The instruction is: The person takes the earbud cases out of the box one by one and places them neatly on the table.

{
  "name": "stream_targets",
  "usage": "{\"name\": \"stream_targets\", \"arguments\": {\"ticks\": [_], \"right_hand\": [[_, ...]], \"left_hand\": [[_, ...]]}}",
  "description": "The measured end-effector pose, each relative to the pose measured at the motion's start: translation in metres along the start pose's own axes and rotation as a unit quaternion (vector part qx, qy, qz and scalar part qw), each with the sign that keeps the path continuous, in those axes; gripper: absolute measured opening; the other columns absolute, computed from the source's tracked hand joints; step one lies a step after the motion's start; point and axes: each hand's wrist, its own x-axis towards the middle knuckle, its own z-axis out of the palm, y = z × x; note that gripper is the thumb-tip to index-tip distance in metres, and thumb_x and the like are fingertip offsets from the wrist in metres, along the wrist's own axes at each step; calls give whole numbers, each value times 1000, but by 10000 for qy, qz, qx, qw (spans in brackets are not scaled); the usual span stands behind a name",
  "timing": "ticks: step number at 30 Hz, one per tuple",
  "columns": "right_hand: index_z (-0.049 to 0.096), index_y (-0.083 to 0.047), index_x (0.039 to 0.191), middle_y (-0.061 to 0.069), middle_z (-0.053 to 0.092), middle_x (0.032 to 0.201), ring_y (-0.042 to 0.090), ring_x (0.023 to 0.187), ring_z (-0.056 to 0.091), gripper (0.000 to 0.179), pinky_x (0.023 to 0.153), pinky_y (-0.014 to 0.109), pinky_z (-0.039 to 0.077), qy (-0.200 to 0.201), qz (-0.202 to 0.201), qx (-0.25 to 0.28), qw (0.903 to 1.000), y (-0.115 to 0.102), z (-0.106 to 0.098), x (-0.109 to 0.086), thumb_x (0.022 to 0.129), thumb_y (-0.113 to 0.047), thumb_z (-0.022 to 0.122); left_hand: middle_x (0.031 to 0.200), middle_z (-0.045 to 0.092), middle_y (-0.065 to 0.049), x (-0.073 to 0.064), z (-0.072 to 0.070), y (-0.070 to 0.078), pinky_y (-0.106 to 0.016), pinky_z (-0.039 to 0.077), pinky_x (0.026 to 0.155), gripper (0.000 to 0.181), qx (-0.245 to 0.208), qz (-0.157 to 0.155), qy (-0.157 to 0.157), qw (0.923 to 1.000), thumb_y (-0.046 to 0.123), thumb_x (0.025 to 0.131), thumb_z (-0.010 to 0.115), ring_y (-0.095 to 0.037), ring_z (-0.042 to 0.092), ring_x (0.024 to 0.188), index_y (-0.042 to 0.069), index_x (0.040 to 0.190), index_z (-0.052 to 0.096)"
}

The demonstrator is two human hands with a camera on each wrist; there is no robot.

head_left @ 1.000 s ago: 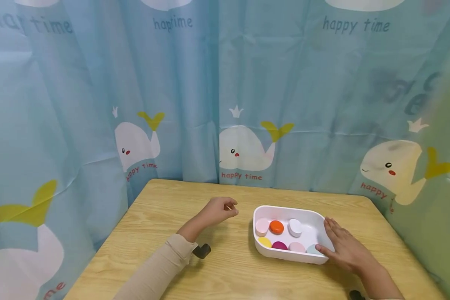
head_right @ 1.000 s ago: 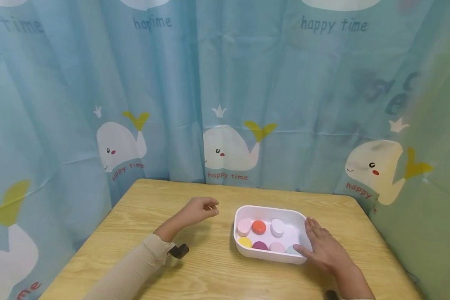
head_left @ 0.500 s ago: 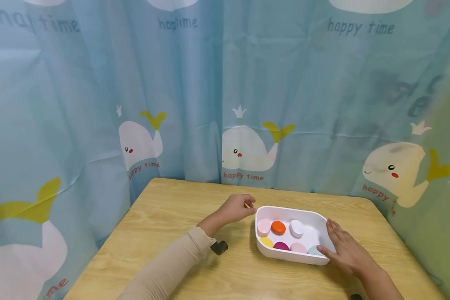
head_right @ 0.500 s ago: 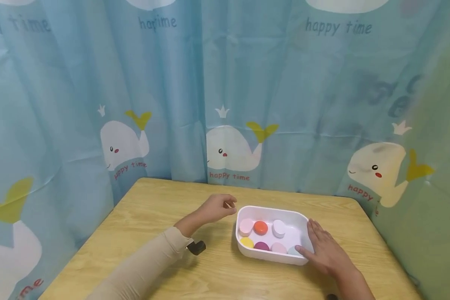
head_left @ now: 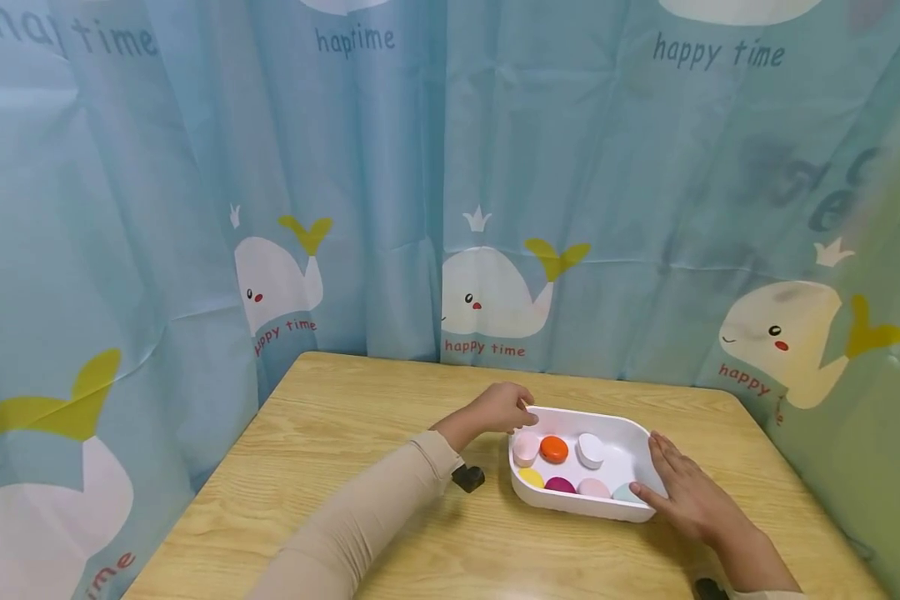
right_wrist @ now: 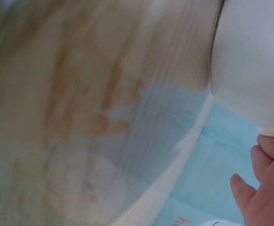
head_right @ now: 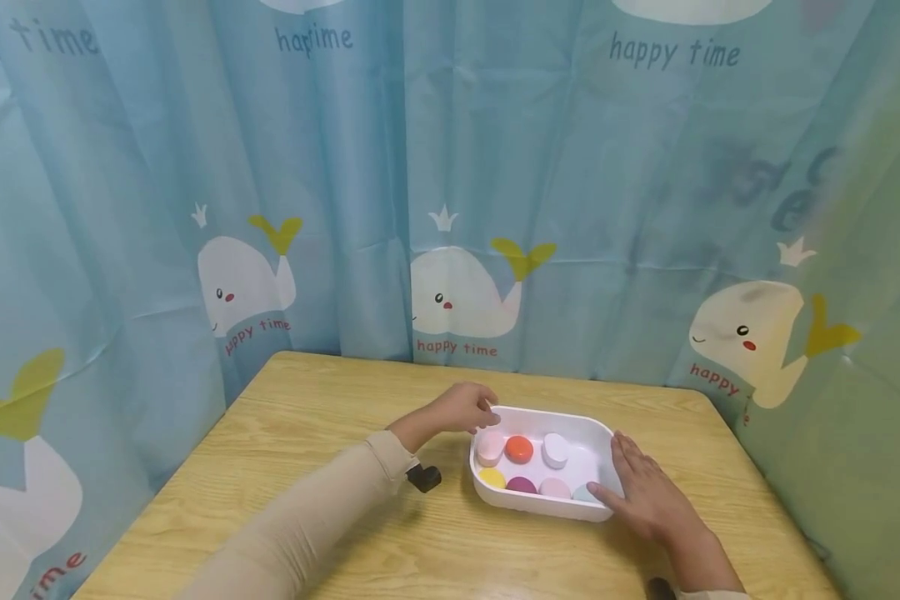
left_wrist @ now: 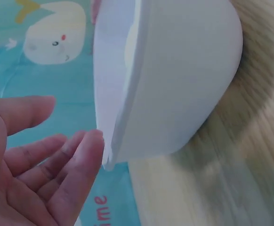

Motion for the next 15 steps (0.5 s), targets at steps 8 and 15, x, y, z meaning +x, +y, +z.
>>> {"name": "stream_targets", "arguments": {"ticks": [8,15], "right_hand": [[18,13,148,30,18,154,47,140,18,86,112,59,15,23,-18,-47,10000,2,0,2,98,-50,48],[18,13,148,30,18,154,47,140,18,87,109,63,19,-12,72,-11,10000,0,1,1,98,-50,49]], "left_hand": [[97,68,-2,11,17,14,-18,51,63,37,1099,316,-318,9929,22,89,73,-8,62,77,3,120,65],[116,65,0,13,31,17,-21,48,85,44,1753,269,-832,9806,31,89,72,-11,59,105,9,127,63]]}}
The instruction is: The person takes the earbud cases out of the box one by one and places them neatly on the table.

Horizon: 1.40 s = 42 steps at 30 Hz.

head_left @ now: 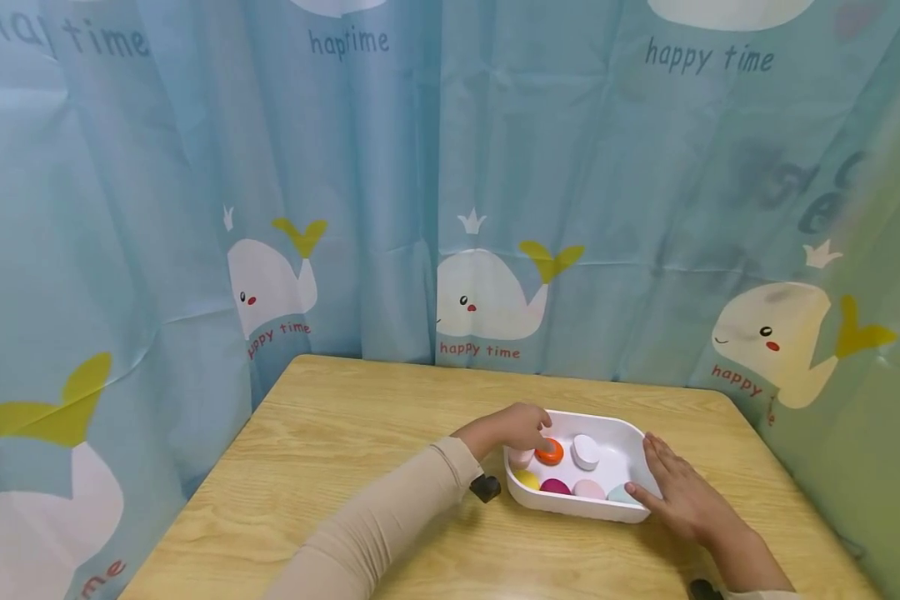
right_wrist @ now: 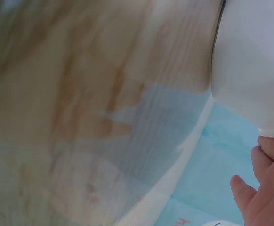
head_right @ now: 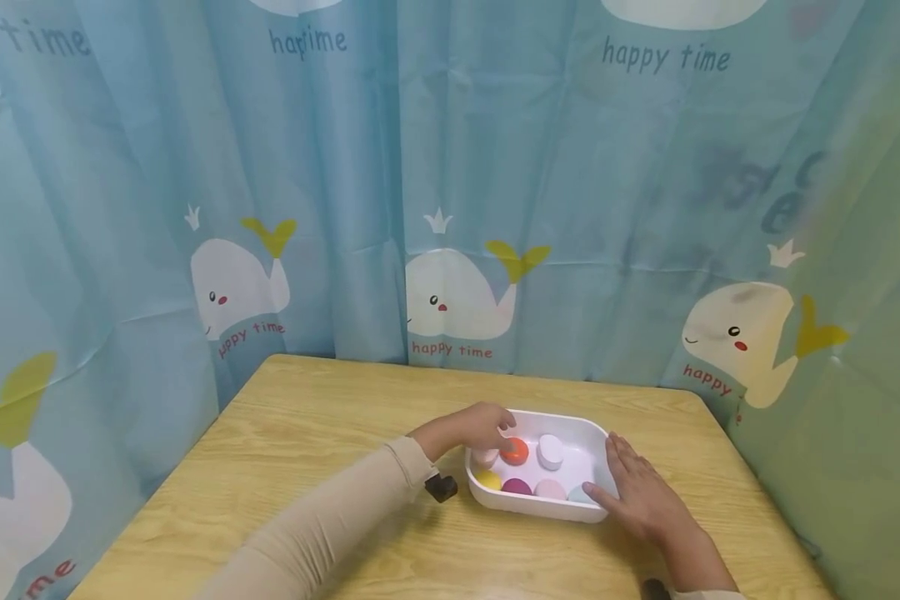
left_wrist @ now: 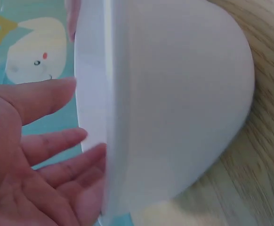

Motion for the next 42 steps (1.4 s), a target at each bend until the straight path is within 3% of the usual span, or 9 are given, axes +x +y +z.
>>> {"name": "stream_targets", "arguments": {"ticks": [5,12,22,28,31,33,37,39,42], "right_hand": [[19,13,148,29,19,154,47,140,19,86,110,61,19,94,-13,-26,10000,1,3,0,98,-51,49],[19,12,148,29,20,154,46,140,20,86,107,64,22,106,-47,-49,9999,4,4,0,98,-50,50],[21,13,147,30,20,153,48,138,21,86,107,64,22,73,-19,-45,10000,0,2,-1,97,-50,51],[20,13,147,30,20,153,48,138,21,87,107,65,22,10,30,-60,10000,0,1,-1,97,-51,50],[21,14,147,31,21,153,49,138,22,87,106,65,23,31,6,-46,10000,0,1,-1,97,-51,51],[21,14,147,31,21,153,49,137,22,87,106,66,22,42,14,-19,10000,1,2,0,97,-50,51],[21,14,147,30,20,153,49,138,21,87,107,66,21,-5,72,24,10000,1,2,0,97,-50,51],[21,13,147,30,19,154,49,138,21,87,107,66,21,-21,90,26,10000,2,3,1,97,-50,51],[22,14,147,31,20,153,50,137,22,86,106,66,22,-14,91,45,9999,2,3,0,97,-50,52]], "left_hand": [[113,62,3,-1,2,11,-21,45,87,48,516,-25,-316,9982,38,90,69,-9,55,103,9,127,60],[71,49,3,-5,8,24,-20,39,58,29,1043,29,-351,9939,36,89,70,-10,45,65,11,82,58],[64,45,-1,-5,17,35,-24,39,54,26,653,-896,211,9936,22,87,66,-15,44,59,10,68,53],[70,48,-1,0,27,41,-23,37,61,18,517,-1420,584,9868,19,88,67,-16,46,64,10,76,57],[72,51,-3,4,32,40,-22,40,55,12,122,-1668,598,9841,14,88,65,-16,48,61,8,82,57],[73,52,-5,6,35,37,-23,43,51,11,-598,-1840,593,9793,10,87,66,-17,51,58,5,83,57],[75,53,-10,8,40,31,-26,47,52,15,-2151,-2145,675,9503,3,83,69,-21,53,55,-2,85,56],[76,53,-12,8,41,28,-28,47,54,19,-2476,-2224,705,9404,3,81,72,-22,52,56,-4,87,55],[78,53,-12,9,43,26,-30,49,57,25,-2484,-2278,764,9384,10,82,75,-23,52,59,-4,91,56]]}}
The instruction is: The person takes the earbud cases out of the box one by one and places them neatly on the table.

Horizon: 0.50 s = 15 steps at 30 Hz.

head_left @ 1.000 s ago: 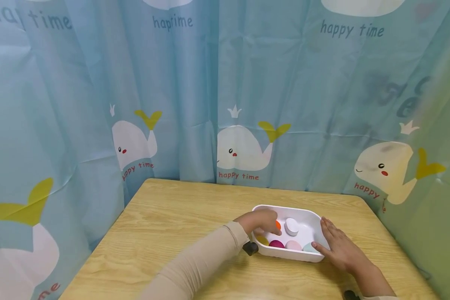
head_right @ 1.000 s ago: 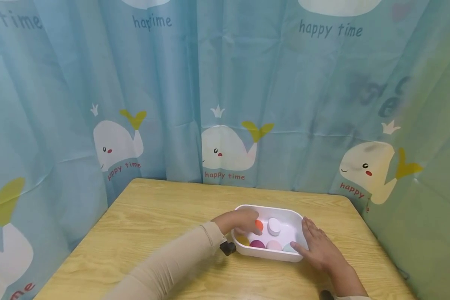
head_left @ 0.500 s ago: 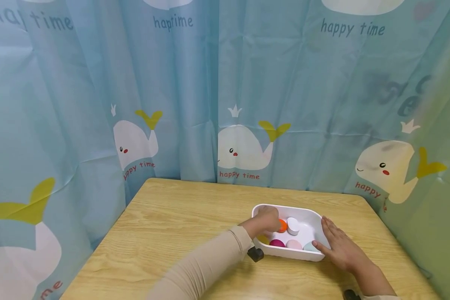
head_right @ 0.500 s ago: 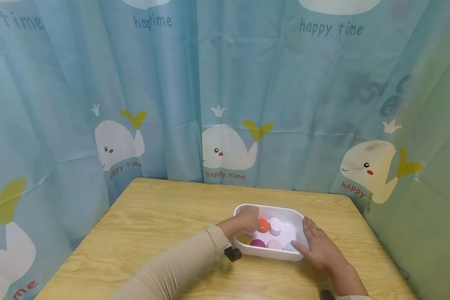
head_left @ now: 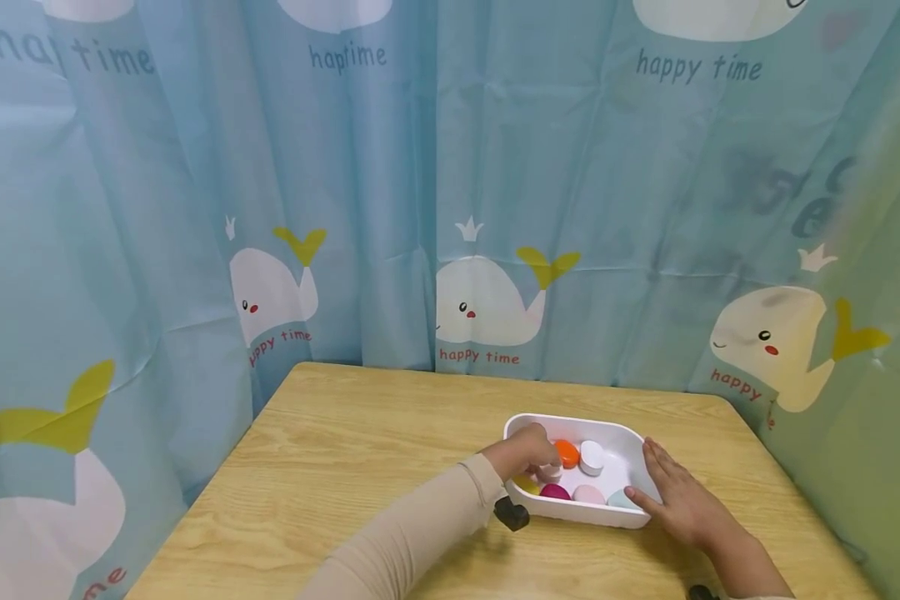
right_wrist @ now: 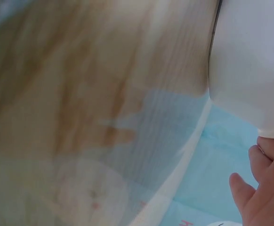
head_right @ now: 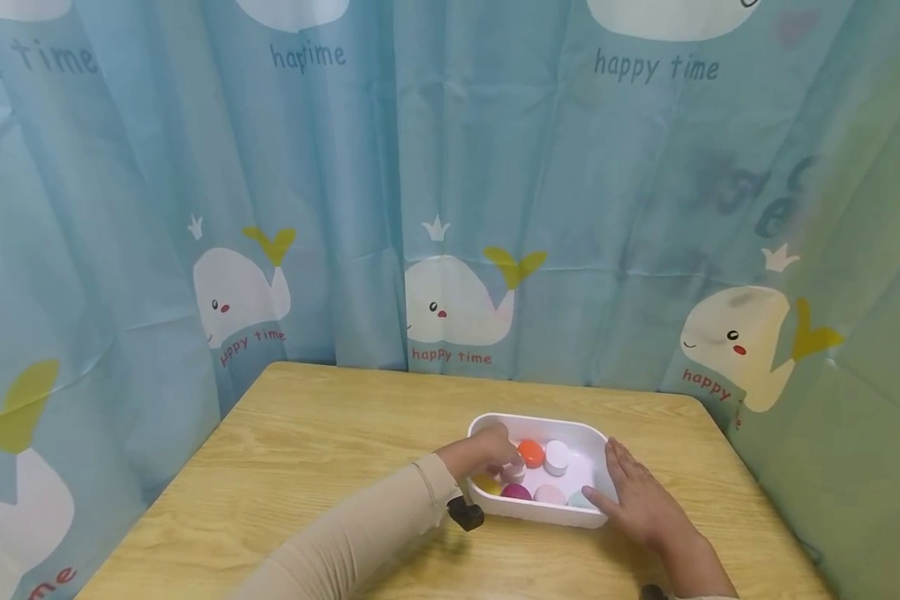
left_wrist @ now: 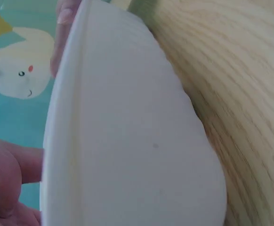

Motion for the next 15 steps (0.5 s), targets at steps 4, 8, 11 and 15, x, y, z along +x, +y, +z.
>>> {"name": "stream_targets", "arguments": {"ticks": [4,8,11,15], "right_hand": [[23,15,146,32,21,152,51,136,23,86,105,66,24,9,-3,36,10000,-1,-1,-1,97,-49,53],[23,15,146,32,20,152,51,136,23,86,106,66,23,18,32,30,10000,-2,-1,-1,97,-49,52],[23,15,146,32,20,152,52,136,23,86,106,66,23,15,36,12,10000,-2,-1,-1,97,-49,52],[23,15,146,33,20,152,52,135,23,86,106,66,24,-1,24,-8,10000,-2,-1,0,97,-49,52]], "left_hand": [[79,55,-10,1,2,-1,-32,53,62,29,99,-16,73,9999,21,85,75,-24,56,62,-3,91,58],[74,55,-10,0,4,0,-30,52,58,25,220,10,79,9997,14,80,76,-22,54,56,-3,83,58],[68,54,-8,0,7,0,-25,47,51,23,516,87,75,9986,10,78,78,-19,49,51,-2,76,58],[63,52,-7,0,11,1,-22,43,47,26,711,128,129,9973,11,79,79,-17,45,49,-2,75,57]]}}
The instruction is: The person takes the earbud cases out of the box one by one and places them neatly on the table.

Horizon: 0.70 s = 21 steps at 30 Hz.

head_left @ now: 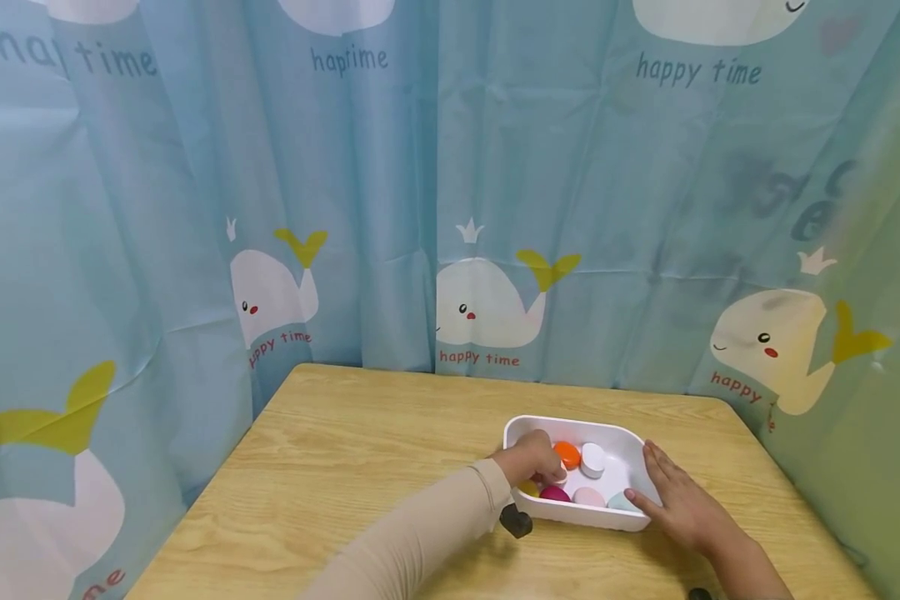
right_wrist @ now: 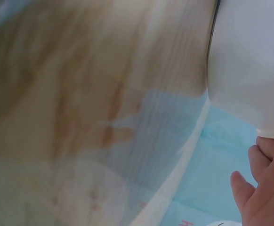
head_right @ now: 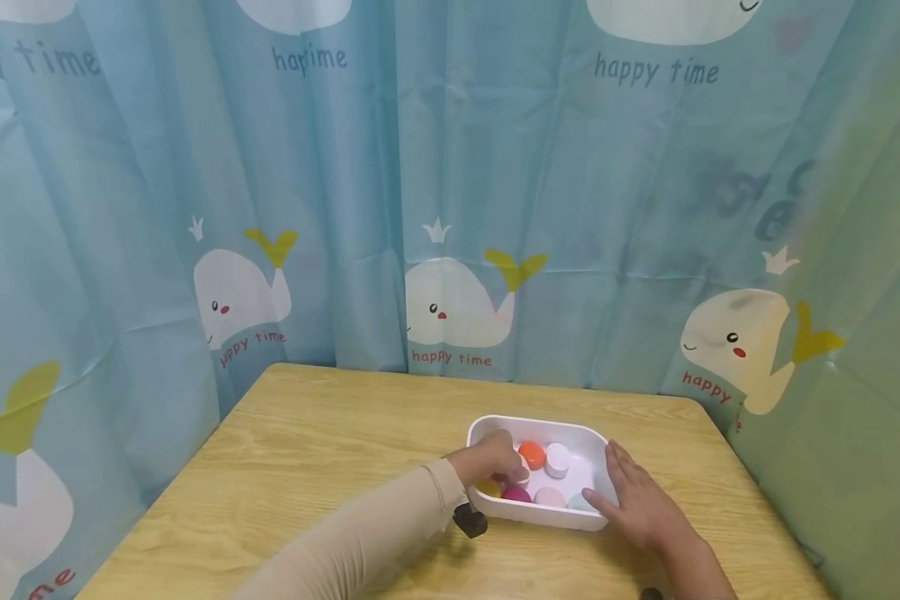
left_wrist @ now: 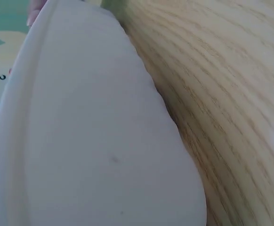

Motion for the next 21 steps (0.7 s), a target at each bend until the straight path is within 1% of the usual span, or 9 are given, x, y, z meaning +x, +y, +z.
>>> {"name": "stream_targets", "arguments": {"ticks": [2,6,13,16,18,19,21], "right_hand": [[22,14,146,32,19,153,52,136,22,86,106,66,23,-37,46,7,10000,0,0,0,97,-50,51],[22,14,147,32,19,153,52,136,22,86,106,67,22,-58,77,27,10000,-1,1,0,97,-50,51],[22,13,147,32,19,153,52,137,21,86,106,67,22,-62,112,20,9999,1,2,0,97,-51,51],[21,13,147,32,19,153,51,137,21,86,106,67,22,-38,107,19,9999,1,2,0,97,-51,51],[21,13,147,31,19,153,51,137,21,86,106,67,22,-30,87,23,10000,2,2,1,97,-50,51],[21,13,147,31,19,153,51,137,21,86,106,66,22,-22,74,24,10000,2,2,1,97,-50,51],[21,13,147,31,19,153,51,137,21,86,107,66,22,-13,48,43,10000,2,2,1,97,-49,52]], "left_hand": [[63,52,-7,-1,0,0,-23,45,49,27,-3,23,45,10000,12,79,80,-17,46,49,-2,75,57],[63,53,-7,-3,0,-1,-25,50,53,27,-187,27,60,9998,10,78,81,-18,48,50,-2,76,57],[59,51,-8,-5,0,-3,-27,52,51,27,-690,218,72,9974,3,75,82,-18,48,48,-3,72,55],[59,49,-8,-5,1,-5,-27,51,50,28,-897,247,126,9956,2,76,81,-18,48,47,-3,71,54],[61,49,-8,-3,2,-6,-25,48,48,28,-1050,227,160,9941,3,76,81,-18,47,47,-3,73,54],[61,49,-9,-3,2,-6,-25,46,46,28,-1138,227,167,9931,3,77,81,-18,47,46,-3,75,54],[67,50,-9,-2,0,-6,-23,42,45,29,-1285,217,206,9913,5,78,81,-17,47,47,-4,84,54]]}}
